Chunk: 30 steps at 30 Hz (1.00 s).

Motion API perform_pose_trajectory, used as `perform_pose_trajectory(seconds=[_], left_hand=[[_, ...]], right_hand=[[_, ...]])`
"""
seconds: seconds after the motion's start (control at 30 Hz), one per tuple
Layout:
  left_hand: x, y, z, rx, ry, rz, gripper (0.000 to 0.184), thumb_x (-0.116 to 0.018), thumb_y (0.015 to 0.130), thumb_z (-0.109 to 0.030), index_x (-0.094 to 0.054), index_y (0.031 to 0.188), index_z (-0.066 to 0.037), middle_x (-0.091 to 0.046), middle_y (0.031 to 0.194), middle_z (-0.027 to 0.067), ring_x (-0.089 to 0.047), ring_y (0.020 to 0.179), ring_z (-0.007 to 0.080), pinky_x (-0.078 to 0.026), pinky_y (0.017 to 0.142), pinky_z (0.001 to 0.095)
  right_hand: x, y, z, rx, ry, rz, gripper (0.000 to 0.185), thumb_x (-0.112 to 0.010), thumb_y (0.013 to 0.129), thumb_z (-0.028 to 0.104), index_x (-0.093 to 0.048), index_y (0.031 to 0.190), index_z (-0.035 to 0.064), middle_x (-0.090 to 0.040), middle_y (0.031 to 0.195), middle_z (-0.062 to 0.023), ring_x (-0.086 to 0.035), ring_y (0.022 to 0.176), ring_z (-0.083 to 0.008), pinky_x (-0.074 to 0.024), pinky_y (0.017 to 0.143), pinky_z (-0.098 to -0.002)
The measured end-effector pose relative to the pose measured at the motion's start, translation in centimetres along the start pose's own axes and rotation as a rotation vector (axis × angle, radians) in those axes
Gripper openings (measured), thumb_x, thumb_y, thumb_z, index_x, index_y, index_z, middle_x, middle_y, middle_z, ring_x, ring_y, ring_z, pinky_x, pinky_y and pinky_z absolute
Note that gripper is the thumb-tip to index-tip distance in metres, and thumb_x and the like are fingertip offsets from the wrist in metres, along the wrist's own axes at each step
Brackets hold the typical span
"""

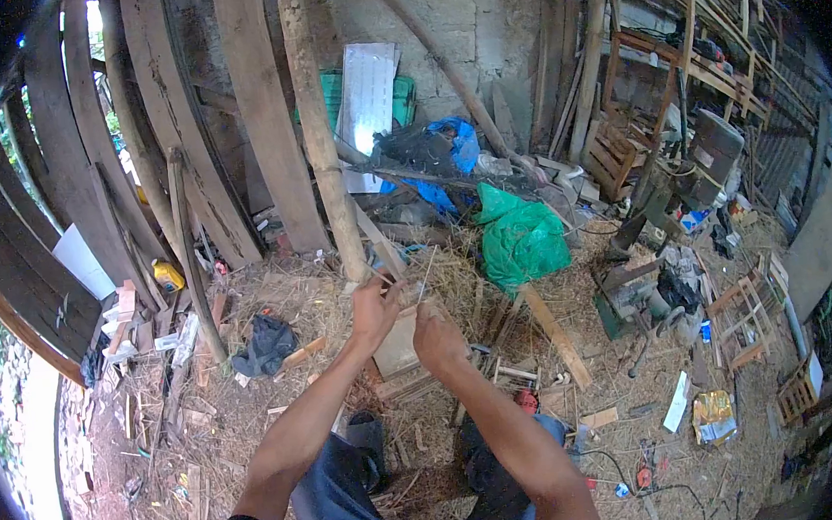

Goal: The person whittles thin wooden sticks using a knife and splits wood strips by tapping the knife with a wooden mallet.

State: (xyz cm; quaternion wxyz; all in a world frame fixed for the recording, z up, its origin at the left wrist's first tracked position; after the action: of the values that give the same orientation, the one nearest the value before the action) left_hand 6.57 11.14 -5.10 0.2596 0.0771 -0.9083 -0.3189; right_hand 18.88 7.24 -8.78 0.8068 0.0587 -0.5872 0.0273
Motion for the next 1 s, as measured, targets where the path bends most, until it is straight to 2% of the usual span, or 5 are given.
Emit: perform_pose_trajectory(seconds=[0.3, 0.43, 0.63, 0.8, 1.0], left_hand=[[2.4, 1.0, 2.1, 0.104, -0.024, -0.016, 0.018, -0.067, 0.082, -0.012, -0.058, 0.083, 0.004, -0.057, 0.059, 0.0156, -0.056, 0.051, 0.0222, -0.040, 0.048, 0.0337], [3.4, -0.6, 8.0, 0.503, -0.355, 0.187, 0.018, -0.065, 0.084, -0.010, -0.058, 0.092, 0.004, -0.062, 0.075, 0.0137, -0.063, 0.066, 0.0197, -0.051, 0.057, 0.0317], [6.7, -2.8, 10.8, 0.818, -0.690, 0.285, 0.030, -0.063, 0.086, -0.012, -0.054, 0.108, 0.006, -0.061, 0.098, 0.0145, -0.064, 0.085, 0.0245, -0.058, 0.075, 0.0356], [9.5, -3.8, 13.1, 0.879, -0.740, 0.340, 0.039, -0.063, 0.086, -0.014, -0.050, 0.115, 0.008, -0.059, 0.103, 0.0156, -0.063, 0.092, 0.0254, -0.056, 0.081, 0.0363], [11.7, -6.7, 20.1, 1.056, -0.553, 0.084, 0.035, -0.070, 0.075, 0.005, -0.050, 0.103, 0.008, -0.063, 0.090, 0.0158, -0.066, 0.078, 0.0274, -0.060, 0.064, 0.0380]], right_hand=[[-2.9, 2.4, -6.5, -0.053, 0.214, 0.016, 0.024, -0.043, 0.088, 0.015, -0.051, 0.097, -0.0054, -0.061, 0.084, -0.0293, -0.060, 0.078, -0.0458, -0.0484, 0.067, -0.0519], [-2.7, 2.5, -6.2, -0.085, 0.300, -0.023, 0.028, -0.046, 0.090, 0.021, -0.049, 0.097, -0.0054, -0.061, 0.084, -0.0277, -0.060, 0.078, -0.0448, -0.0473, 0.066, -0.0519], [-4.5, 2.4, 0.6, 0.190, 0.666, -0.006, 0.033, -0.063, 0.086, 0.023, -0.046, 0.099, -0.0014, -0.053, 0.084, -0.0099, -0.057, 0.072, -0.0191, -0.0487, 0.060, -0.0369], [-8.9, 4.0, 5.7, 0.143, 0.970, 0.230, 0.028, -0.064, 0.083, 0.009, -0.045, 0.100, -0.0006, -0.052, 0.089, -0.0081, -0.059, 0.076, -0.0172, -0.0543, 0.054, -0.0304], [-14.8, 4.0, 10.3, -0.101, 1.156, 0.316, 0.024, -0.062, 0.083, 0.000, -0.044, 0.099, 0.0014, -0.054, 0.089, -0.0083, -0.061, 0.075, -0.0182, -0.0551, 0.051, -0.0306]])
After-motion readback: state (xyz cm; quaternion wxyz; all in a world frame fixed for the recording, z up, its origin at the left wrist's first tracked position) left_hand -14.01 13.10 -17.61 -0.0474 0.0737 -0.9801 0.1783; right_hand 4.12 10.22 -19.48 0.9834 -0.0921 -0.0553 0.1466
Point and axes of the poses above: each hand's wrist, its own y-axis towards the middle knuckle, its own x-axis out of the back of the hand, z = x × y, the point moved 1 cm from there along y, towards the middle knuckle
